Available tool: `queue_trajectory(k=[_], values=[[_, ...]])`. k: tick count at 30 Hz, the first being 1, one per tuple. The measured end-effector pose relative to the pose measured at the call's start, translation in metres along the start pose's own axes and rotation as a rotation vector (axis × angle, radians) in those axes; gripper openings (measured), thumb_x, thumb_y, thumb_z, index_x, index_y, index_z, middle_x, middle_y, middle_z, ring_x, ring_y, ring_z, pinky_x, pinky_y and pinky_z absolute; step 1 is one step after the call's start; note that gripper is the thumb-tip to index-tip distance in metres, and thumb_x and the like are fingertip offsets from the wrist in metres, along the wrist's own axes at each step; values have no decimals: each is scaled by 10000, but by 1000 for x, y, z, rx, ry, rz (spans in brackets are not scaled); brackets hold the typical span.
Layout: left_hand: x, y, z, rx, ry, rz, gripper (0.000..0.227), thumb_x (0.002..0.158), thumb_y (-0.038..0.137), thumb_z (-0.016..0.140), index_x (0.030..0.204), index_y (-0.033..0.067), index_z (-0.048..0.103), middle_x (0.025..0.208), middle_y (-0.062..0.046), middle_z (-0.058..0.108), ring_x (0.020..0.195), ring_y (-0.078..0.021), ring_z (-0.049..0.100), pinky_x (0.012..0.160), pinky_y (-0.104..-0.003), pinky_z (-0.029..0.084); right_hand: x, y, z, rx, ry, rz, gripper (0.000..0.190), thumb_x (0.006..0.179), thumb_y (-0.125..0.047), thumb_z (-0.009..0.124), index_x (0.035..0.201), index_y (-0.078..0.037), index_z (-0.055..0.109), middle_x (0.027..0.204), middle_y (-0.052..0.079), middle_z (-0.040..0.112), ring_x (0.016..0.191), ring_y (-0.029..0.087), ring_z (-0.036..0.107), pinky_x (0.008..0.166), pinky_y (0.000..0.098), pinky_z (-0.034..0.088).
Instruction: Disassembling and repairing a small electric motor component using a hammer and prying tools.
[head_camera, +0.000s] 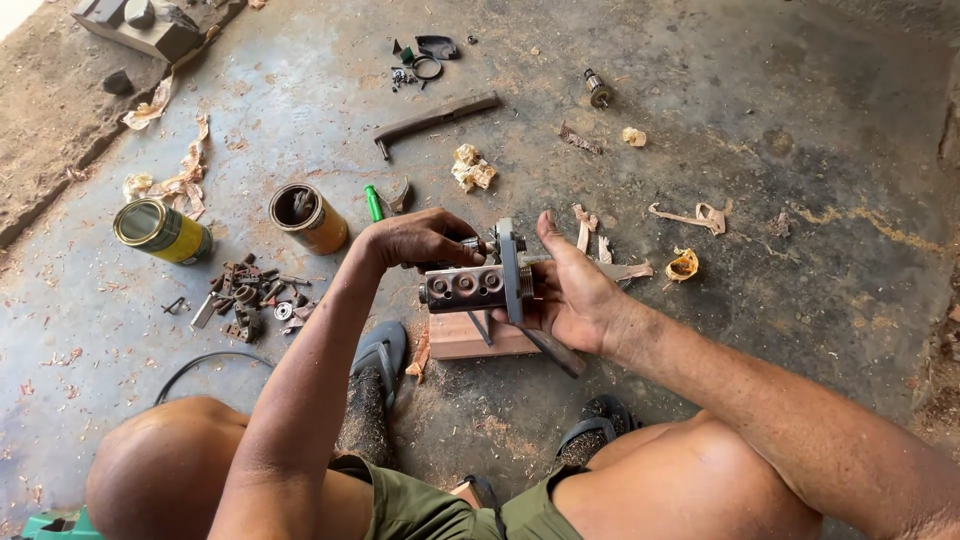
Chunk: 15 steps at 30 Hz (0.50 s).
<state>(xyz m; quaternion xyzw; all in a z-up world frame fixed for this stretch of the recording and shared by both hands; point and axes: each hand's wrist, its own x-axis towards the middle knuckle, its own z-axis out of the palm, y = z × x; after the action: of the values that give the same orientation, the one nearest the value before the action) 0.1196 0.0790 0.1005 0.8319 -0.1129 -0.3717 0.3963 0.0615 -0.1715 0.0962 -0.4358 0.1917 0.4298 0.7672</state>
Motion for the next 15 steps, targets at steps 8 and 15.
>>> queue_trajectory(k=[8, 15], values=[[-1, -5, -3, 18, -30, 3, 451, 860, 382, 746, 1225, 117, 758, 761, 29, 691, 600, -59, 564, 475, -254, 427, 3, 1, 2, -18, -34, -7, 954, 784, -830, 505, 1091, 58, 668, 952, 159, 705, 866, 276, 703, 770, 454, 629], [-3, -12, 3, 39, 57, 115, 459, 837, 365, 745, 1239, 144, 740, 877, -9, 769, 677, -121, 663, 566, -303, 524, -5, 5, 0, -159, -74, -115, 721, 717, -672, 731, 1118, -74, 674, 965, 68, 693, 879, 193, 703, 744, 470, 623]])
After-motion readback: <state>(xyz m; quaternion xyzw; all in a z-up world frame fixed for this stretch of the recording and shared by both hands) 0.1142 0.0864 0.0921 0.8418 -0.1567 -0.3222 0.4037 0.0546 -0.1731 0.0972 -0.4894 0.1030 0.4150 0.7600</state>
